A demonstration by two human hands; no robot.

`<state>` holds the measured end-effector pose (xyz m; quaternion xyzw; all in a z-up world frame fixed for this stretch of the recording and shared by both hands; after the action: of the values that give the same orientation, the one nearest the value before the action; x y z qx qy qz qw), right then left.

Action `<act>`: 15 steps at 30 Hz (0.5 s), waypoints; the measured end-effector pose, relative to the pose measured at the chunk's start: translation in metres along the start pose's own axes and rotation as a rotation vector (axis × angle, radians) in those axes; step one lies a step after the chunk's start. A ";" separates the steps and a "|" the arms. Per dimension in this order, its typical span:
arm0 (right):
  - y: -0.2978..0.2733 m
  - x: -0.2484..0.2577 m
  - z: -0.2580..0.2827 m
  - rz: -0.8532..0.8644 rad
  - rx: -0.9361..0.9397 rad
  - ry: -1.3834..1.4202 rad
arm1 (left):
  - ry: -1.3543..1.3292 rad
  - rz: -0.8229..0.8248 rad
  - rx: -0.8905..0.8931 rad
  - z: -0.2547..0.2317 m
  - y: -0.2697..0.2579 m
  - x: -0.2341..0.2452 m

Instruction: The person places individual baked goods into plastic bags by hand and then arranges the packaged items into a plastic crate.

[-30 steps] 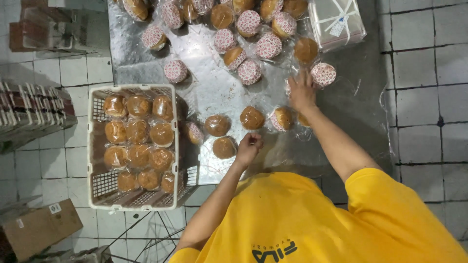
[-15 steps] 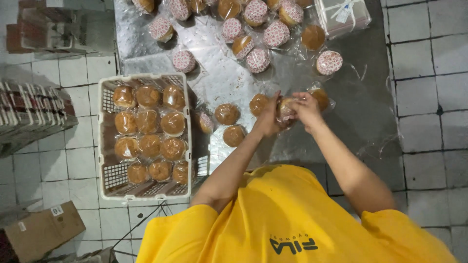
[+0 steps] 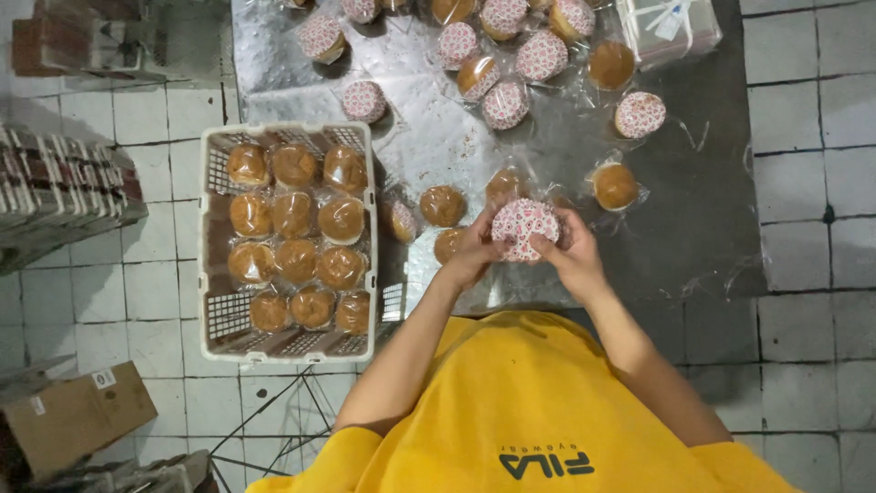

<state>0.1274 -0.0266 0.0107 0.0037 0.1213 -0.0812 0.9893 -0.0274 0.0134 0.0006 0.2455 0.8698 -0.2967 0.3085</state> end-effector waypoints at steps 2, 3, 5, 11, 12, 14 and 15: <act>-0.005 -0.019 0.018 -0.035 0.083 0.019 | 0.140 -0.026 -0.038 -0.048 -0.032 -0.033; -0.002 -0.021 0.030 -0.020 0.084 0.021 | 0.138 -0.035 -0.050 -0.044 -0.033 -0.023; -0.003 -0.032 0.053 0.095 0.061 -0.098 | 0.189 -0.167 -0.054 -0.036 -0.037 0.005; 0.009 -0.064 0.092 0.200 -0.044 0.097 | 0.182 -0.224 -0.150 -0.073 -0.078 -0.019; 0.008 -0.068 0.091 0.219 -0.042 0.098 | 0.179 -0.234 -0.166 -0.076 -0.083 -0.017; 0.000 -0.076 0.081 0.290 -0.162 0.093 | 0.184 -0.262 -0.228 -0.083 -0.094 -0.015; 0.000 -0.079 0.077 0.306 -0.161 0.093 | 0.181 -0.270 -0.241 -0.092 -0.103 -0.020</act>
<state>0.0697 -0.0160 0.1041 -0.0533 0.1709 0.0804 0.9806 -0.1126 -0.0024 0.1103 0.1136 0.9482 -0.2059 0.2134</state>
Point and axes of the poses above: each hand's wrist, its own y-axis towards the middle knuckle, its own x-axis out of the back of the hand, z = x × y, the point moved 8 cm from there along y, towards the middle knuckle, and after that the axes turned 13 degrees about x, right-handed, at the moved point
